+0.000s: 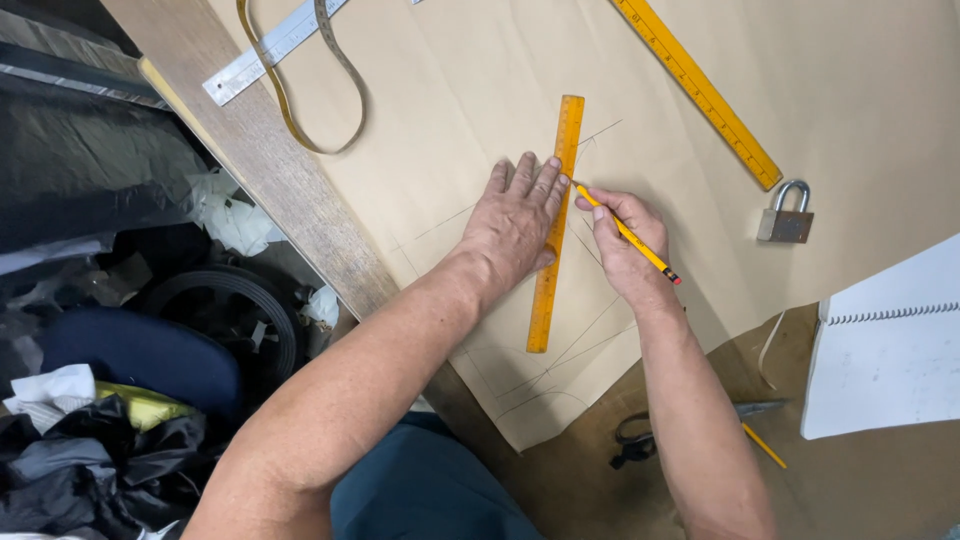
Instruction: The person measures and marks a large piece of beige fabric on a wooden table using a pencil, a yellow ruler, a flexible measuring tape, and a set square. They draw straight lines and curved patterns on the fabric to create a template.
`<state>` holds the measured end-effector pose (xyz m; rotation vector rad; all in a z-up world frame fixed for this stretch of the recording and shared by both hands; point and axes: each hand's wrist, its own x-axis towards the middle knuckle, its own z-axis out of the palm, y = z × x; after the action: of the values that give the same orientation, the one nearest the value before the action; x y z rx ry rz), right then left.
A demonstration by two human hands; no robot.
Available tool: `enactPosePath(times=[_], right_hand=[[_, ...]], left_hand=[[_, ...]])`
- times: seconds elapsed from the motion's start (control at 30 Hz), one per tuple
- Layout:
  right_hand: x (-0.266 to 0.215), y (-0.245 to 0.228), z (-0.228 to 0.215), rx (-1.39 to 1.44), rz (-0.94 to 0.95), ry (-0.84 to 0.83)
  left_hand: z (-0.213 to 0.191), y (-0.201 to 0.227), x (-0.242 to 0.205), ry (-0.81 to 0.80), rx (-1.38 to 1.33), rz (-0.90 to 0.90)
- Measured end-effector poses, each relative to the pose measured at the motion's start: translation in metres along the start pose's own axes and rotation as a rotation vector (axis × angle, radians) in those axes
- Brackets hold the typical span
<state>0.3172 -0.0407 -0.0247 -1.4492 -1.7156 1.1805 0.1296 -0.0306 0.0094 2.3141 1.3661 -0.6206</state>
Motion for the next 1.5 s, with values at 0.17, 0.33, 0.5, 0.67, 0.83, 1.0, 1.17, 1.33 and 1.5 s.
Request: enactPosePath(times=[0.17,0.33,0.5,0.67,0.83,1.0,1.17,1.33,1.5], right_hand=[[-0.001,0.008,-0.002,-0.003,-0.024,-0.016],[0.001,0.003,-0.006,0.003,-0.022,-0.042],[0.003,0.005,-0.01,0.008,-0.006,-0.081],[0.0,0.004,-0.013,-0.012,-0.001,-0.097],[0.001,0.001,-0.014,-0.033,-0.005,-0.101],[0.006,0.0,-0.017,0.035,0.059,-0.126],[0.004,-0.005,-0.022,0.059,0.076,-0.148],[0.003,-0.002,-0.025,0.02,0.084,-0.177],[0.006,-0.002,-0.029,0.038,0.101,-0.199]], left_hand=[[-0.001,0.002,-0.001,-0.004,0.001,-0.008],[-0.002,0.011,-0.006,-0.017,0.003,-0.026],[0.004,0.027,-0.01,-0.023,-0.064,-0.076],[0.002,0.029,-0.011,-0.028,-0.068,-0.093],[0.004,0.031,-0.01,-0.014,-0.071,-0.094],[0.005,0.052,-0.014,-0.023,-0.086,-0.155],[0.006,0.066,-0.016,-0.021,-0.086,-0.201],[0.018,0.071,-0.007,-0.012,-0.101,-0.211],[0.017,0.072,-0.007,-0.01,-0.08,-0.213]])
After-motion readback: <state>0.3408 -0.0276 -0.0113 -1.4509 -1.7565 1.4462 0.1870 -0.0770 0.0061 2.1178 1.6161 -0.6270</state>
